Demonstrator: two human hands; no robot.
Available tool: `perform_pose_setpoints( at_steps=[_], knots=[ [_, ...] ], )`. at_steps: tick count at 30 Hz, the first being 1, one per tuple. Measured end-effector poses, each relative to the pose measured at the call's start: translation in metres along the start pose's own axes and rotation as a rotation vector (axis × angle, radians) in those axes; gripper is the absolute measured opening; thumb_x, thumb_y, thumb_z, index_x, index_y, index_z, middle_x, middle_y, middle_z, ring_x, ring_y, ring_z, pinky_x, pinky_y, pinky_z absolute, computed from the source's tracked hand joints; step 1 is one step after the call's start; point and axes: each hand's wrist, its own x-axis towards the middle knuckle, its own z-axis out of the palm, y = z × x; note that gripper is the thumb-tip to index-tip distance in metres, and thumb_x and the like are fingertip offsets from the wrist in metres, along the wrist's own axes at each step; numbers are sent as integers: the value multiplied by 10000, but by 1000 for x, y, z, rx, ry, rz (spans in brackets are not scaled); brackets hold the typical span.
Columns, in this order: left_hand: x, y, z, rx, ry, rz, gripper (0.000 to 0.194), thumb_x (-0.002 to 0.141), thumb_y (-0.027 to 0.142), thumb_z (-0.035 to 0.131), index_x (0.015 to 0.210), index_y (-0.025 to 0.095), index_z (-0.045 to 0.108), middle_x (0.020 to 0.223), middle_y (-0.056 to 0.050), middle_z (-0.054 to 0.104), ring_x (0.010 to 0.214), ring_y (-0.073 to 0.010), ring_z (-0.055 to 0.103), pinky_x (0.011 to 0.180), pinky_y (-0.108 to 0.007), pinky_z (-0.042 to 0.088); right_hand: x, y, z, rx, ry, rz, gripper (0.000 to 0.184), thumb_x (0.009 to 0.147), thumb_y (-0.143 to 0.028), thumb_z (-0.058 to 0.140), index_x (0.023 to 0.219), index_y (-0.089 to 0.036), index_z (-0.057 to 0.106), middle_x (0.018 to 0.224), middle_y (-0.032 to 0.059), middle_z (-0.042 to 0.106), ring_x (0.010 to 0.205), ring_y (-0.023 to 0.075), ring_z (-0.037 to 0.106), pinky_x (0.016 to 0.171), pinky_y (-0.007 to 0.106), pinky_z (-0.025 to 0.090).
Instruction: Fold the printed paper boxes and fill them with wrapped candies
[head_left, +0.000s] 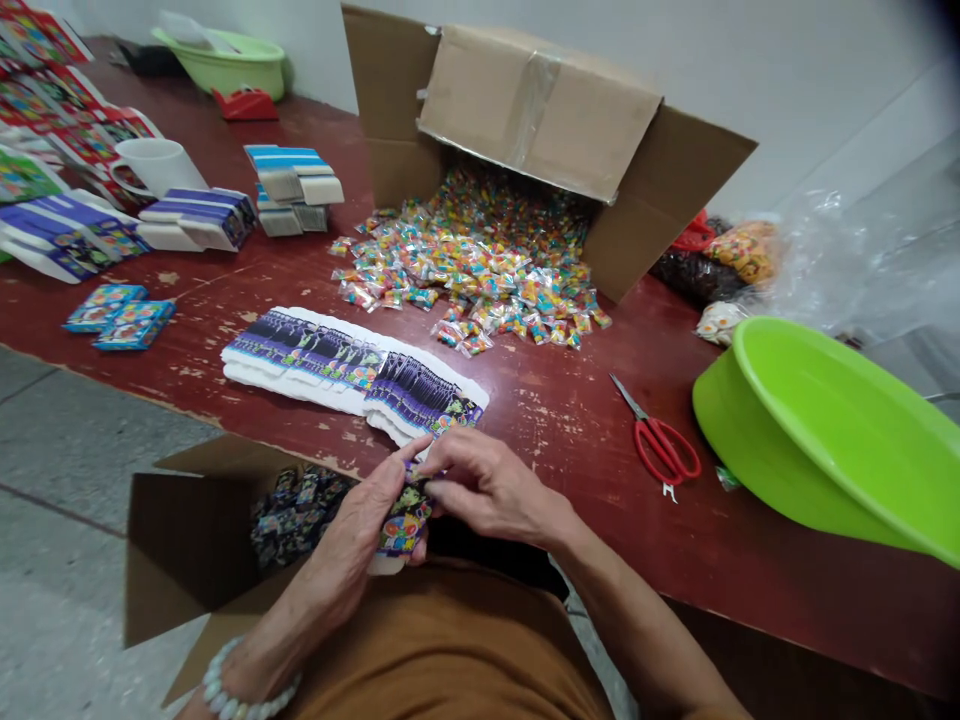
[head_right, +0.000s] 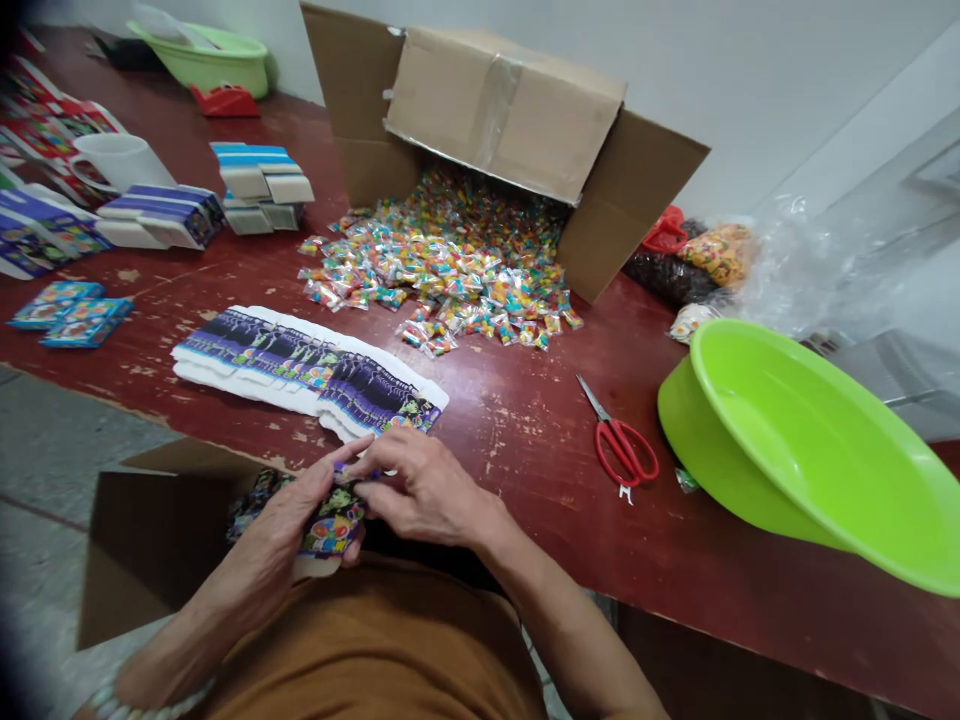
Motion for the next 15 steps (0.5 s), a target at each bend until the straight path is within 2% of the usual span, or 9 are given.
perform_pose_setpoints(
  at_steps=[2,4,6,7,8,9,12,14,15],
  knots=[
    [-6,-3,3,-11,33,-40,767,832,626,646,1466,234,465,705,-14,680,489,-151,617,483,-239,491,6,3,-3,-115,-103,-62,64,910,-173,602,914,-188,664,976,57,692,916,170,624,875,341,495],
    [-12,-7,2,-68,57,-54,761,804,544,727,1458,261,458,775,-30,726,612,-186,687,578,-259,538,20,14,-12,-147,-154,-30,98,943,-206,577,921,-194,672,982,43,694,906,152,637,855,302,500],
    [-17,-10,-4,-161,78,-67,681,763,441,801,1366,251,546,891,-66,766,808,-219,727,718,-275,558,40,35,-27,-250,-52,95,151,975,-214,530,1012,-192,675,1024,42,706,916,142,648,854,281,501],
    [-20,-11,-9,-204,96,-92,612,748,415,820,1292,241,601,930,-79,773,871,-231,727,768,-288,558,51,48,-36,-380,61,183,179,977,-205,526,1088,-187,665,1073,55,710,947,152,645,878,293,494],
    [-22,-12,-17,-236,122,-125,543,730,400,836,1210,231,646,943,-83,776,891,-237,724,792,-303,560,61,62,-45,-547,172,282,208,976,-205,531,1144,-183,651,1138,71,703,1018,175,630,928,323,477],
    [-23,-12,-26,-250,153,-157,489,707,391,854,1131,225,678,936,-78,777,872,-236,722,786,-311,564,70,76,-52,-606,216,326,246,959,-194,556,1188,-157,638,1212,115,681,1111,227,594,985,388,444],
    [-28,-12,-64,-141,238,-162,392,622,369,907,928,212,719,822,-32,762,739,-195,699,695,-273,553,83,109,-64,-670,241,372,344,874,-258,700,1200,-163,646,1297,149,646,1194,326,525,1010,490,408],
    [-32,-15,-93,48,211,-114,369,579,384,923,837,206,729,746,-10,738,690,-167,668,655,-233,523,83,121,-63,-688,253,387,301,849,-283,729,1124,-172,678,1259,156,662,1186,343,516,1001,498,410],
    [-33,-18,-107,143,155,-117,392,544,399,931,830,211,740,731,-4,729,671,-164,653,631,-228,510,82,124,-62,-694,267,395,240,860,-272,711,1075,-167,690,1224,167,673,1179,342,518,1002,492,410]
  ],
)
